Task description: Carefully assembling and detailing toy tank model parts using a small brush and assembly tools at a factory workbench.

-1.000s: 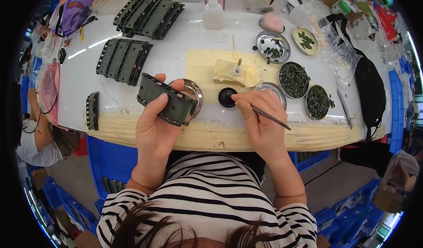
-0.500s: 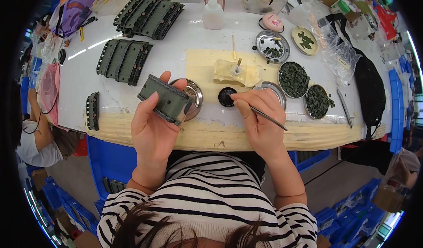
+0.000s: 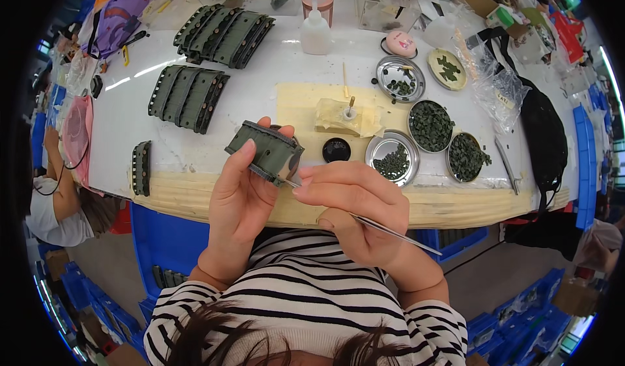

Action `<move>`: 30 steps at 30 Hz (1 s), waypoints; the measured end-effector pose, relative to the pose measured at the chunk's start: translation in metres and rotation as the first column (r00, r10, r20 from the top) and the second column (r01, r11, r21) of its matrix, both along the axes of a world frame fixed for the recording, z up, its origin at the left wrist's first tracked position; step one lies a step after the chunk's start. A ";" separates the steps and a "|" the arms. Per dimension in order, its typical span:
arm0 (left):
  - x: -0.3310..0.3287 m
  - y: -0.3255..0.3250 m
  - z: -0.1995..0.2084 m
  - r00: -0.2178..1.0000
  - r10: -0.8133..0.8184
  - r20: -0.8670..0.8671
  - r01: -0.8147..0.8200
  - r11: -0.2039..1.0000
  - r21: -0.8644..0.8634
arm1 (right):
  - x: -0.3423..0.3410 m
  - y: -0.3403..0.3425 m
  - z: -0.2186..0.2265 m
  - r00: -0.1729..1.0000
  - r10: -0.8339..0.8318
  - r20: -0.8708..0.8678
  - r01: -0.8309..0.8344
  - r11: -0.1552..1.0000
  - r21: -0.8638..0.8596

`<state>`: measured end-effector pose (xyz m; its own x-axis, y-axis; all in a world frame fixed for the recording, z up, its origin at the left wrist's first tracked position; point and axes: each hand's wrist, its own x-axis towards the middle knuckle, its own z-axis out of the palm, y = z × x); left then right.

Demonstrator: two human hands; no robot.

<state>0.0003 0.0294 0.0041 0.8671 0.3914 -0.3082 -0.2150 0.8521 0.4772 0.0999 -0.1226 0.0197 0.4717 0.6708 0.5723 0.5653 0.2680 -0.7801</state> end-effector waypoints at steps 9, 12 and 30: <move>-0.001 -0.003 -0.001 1.000 0.001 0.006 -0.001 0.999 0.042 | -0.002 0.003 -0.008 0.999 -0.001 -0.043 0.000 1.000 -0.028; -0.001 -0.003 -0.001 1.000 -0.003 0.007 0.003 0.999 0.042 | -0.001 0.003 -0.008 1.000 0.002 -0.031 -0.003 1.000 -0.030; 0.000 -0.002 -0.003 1.000 0.012 -0.006 -0.012 0.999 0.037 | 0.001 0.006 -0.004 1.000 0.014 0.003 -0.014 0.998 -0.060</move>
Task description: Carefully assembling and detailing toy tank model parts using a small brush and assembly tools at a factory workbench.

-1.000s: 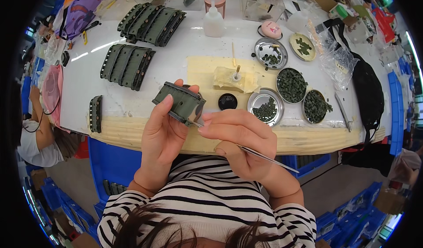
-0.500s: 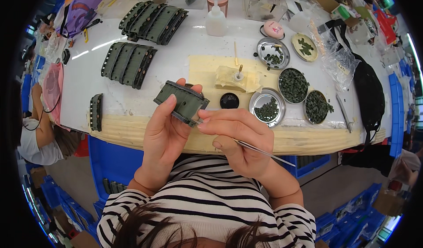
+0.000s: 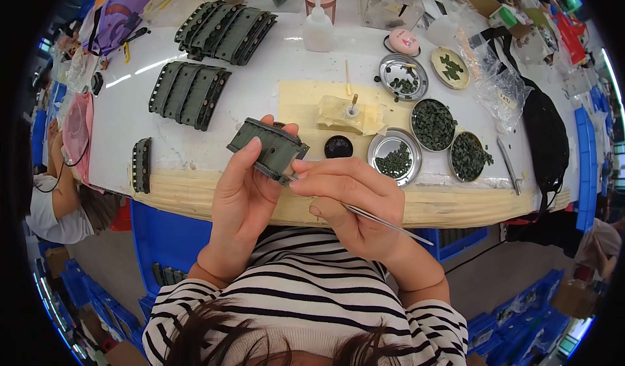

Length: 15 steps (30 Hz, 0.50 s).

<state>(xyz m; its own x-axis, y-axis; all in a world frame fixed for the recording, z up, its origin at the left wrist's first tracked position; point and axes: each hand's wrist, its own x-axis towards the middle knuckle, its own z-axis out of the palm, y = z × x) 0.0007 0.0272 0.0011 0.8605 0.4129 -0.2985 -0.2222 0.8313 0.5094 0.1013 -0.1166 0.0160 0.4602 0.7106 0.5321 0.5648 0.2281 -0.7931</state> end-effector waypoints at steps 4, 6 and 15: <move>0.000 -0.002 0.003 1.000 0.009 0.003 -0.009 1.000 -0.001 | 0.000 0.000 0.000 0.997 -0.004 0.083 0.003 1.000 0.009; 0.000 -0.003 0.003 1.000 0.006 0.013 -0.006 1.000 0.001 | -0.002 -0.001 0.000 0.994 -0.014 0.111 0.012 1.000 0.021; -0.001 -0.002 0.000 0.995 -0.044 0.093 0.047 0.999 -0.028 | -0.008 -0.005 0.003 0.975 -0.001 0.221 -0.007 0.999 0.034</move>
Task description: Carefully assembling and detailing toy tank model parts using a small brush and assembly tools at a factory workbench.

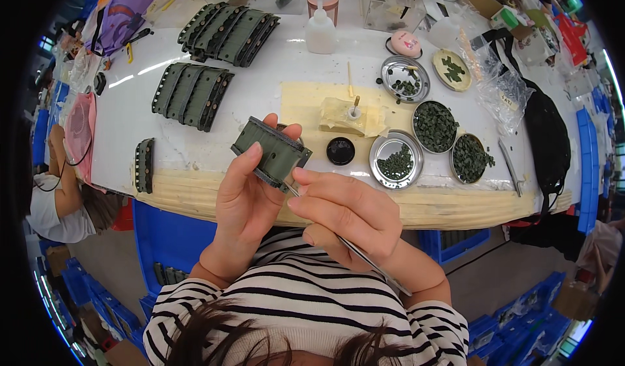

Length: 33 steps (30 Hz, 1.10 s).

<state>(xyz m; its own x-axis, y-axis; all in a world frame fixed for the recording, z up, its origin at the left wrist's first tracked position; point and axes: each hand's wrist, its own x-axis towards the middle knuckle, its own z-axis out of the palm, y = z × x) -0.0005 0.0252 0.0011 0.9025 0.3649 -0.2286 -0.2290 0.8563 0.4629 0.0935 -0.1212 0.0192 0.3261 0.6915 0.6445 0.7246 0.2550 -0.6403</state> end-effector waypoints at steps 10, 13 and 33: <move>0.000 -0.002 -0.001 0.997 -0.024 0.073 0.025 0.999 -0.023 | -0.006 -0.003 0.001 0.998 -0.005 0.061 0.004 1.000 0.012; -0.001 -0.002 0.000 0.998 -0.019 0.055 0.020 1.000 -0.020 | -0.005 -0.003 0.002 0.998 0.003 0.066 -0.003 1.000 0.009; 0.003 0.012 -0.012 0.941 -0.125 0.316 0.236 0.909 -0.344 | -0.004 -0.014 0.001 0.980 0.030 -0.196 0.009 0.981 0.192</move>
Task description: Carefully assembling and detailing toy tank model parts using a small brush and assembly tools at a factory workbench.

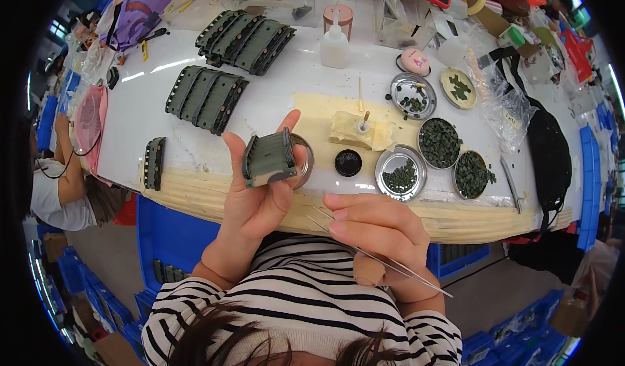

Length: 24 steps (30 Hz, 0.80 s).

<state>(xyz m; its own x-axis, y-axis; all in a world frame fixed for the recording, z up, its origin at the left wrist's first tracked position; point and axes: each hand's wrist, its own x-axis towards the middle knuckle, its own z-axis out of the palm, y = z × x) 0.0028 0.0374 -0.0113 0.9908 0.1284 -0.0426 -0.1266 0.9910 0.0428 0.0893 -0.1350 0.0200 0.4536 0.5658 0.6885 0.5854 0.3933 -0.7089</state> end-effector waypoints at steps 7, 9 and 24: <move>0.006 -0.001 0.011 0.987 -0.148 -0.066 0.124 0.952 -0.281 | -0.003 0.003 -0.002 1.000 -0.020 0.021 0.020 1.000 -0.002; 0.008 -0.001 0.012 0.984 -0.136 -0.119 0.100 0.959 -0.266 | -0.003 0.003 -0.003 0.999 -0.019 0.028 0.019 1.000 -0.002; 0.013 -0.001 0.008 0.980 -0.119 -0.158 0.074 0.962 -0.264 | 0.000 0.004 -0.007 0.999 -0.008 0.050 0.010 1.000 -0.026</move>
<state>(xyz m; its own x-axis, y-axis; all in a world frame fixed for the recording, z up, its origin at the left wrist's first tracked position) 0.0158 0.0361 -0.0037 0.9729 -0.0047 -0.2310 -0.0431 0.9786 -0.2014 0.0896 -0.1305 0.0129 0.4242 0.5801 0.6954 0.6240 0.3693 -0.6887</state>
